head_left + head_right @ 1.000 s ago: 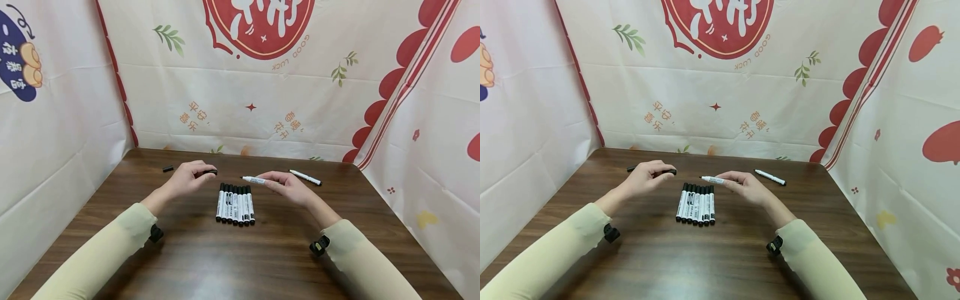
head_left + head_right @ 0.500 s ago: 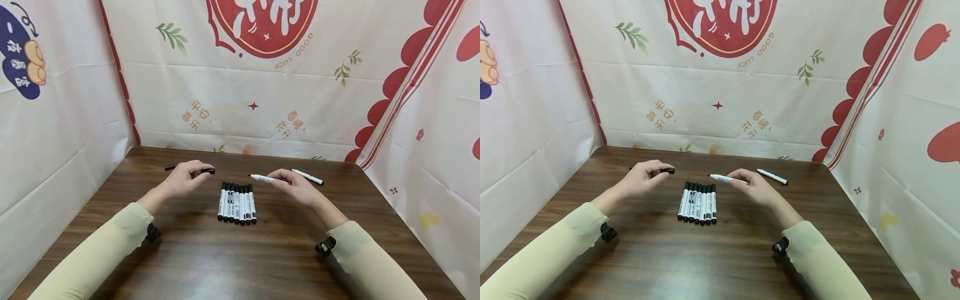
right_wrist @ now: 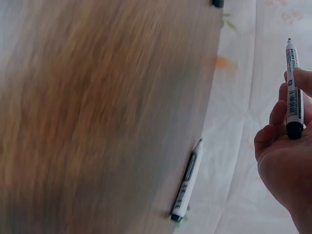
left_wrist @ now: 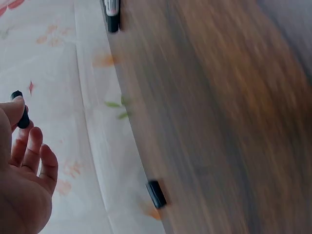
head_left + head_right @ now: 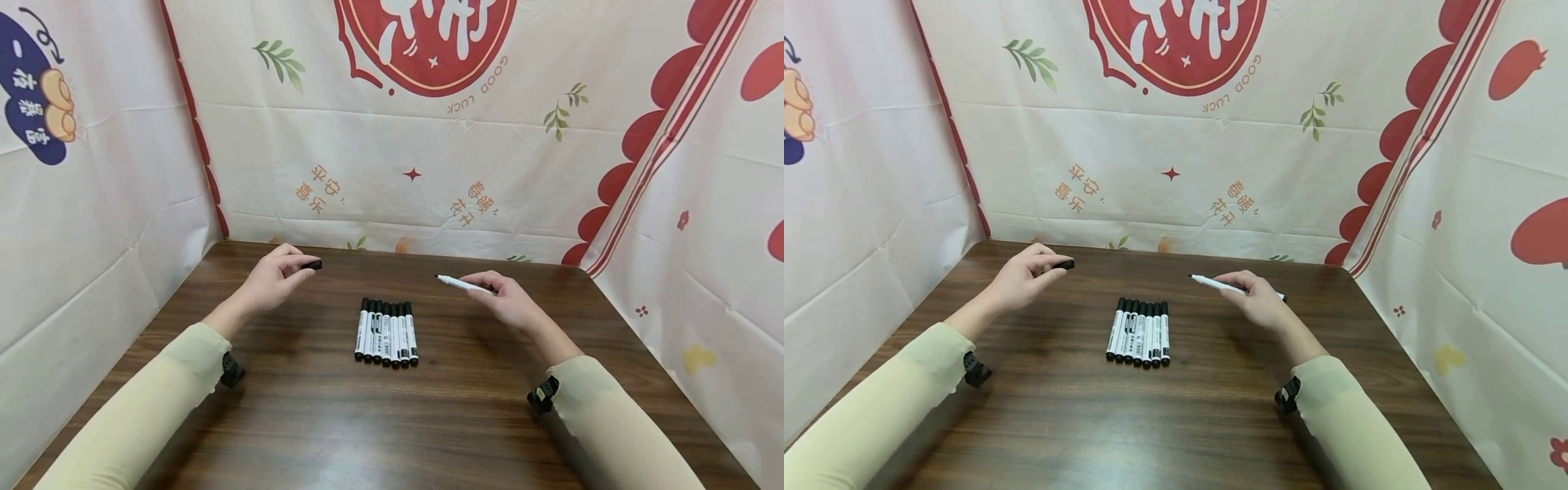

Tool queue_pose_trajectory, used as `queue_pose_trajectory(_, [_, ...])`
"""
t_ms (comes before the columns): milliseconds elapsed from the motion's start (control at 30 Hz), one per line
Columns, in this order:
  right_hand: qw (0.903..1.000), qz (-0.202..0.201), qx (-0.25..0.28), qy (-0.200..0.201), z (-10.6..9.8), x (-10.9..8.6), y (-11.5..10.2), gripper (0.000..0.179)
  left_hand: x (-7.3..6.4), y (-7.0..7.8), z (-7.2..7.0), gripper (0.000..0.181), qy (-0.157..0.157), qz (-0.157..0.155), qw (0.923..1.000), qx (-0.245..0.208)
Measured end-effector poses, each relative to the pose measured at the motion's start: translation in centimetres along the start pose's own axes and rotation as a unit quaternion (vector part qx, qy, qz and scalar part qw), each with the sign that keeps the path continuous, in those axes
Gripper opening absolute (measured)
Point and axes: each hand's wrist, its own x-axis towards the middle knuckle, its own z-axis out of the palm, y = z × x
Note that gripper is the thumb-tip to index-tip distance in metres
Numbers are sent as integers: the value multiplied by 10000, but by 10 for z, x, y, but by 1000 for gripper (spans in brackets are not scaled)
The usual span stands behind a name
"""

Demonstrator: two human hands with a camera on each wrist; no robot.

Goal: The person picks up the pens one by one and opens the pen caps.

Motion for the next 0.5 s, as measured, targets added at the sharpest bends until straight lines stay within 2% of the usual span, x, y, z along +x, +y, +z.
queue_pose_trajectory(133, [9997,111,-189,89,-7,1,10,38,0,-16,-11,28,146,-168,9995,217])
queue_pose_trajectory(367, [9970,240,-729,136,-16,4,32,38,-6,-43,-26,32,28,-811,9953,533])
queue_pose_trajectory(500, [9946,361,-974,68,-22,3,43,36,-11,-56,-30,32,-46,-1035,9923,679])
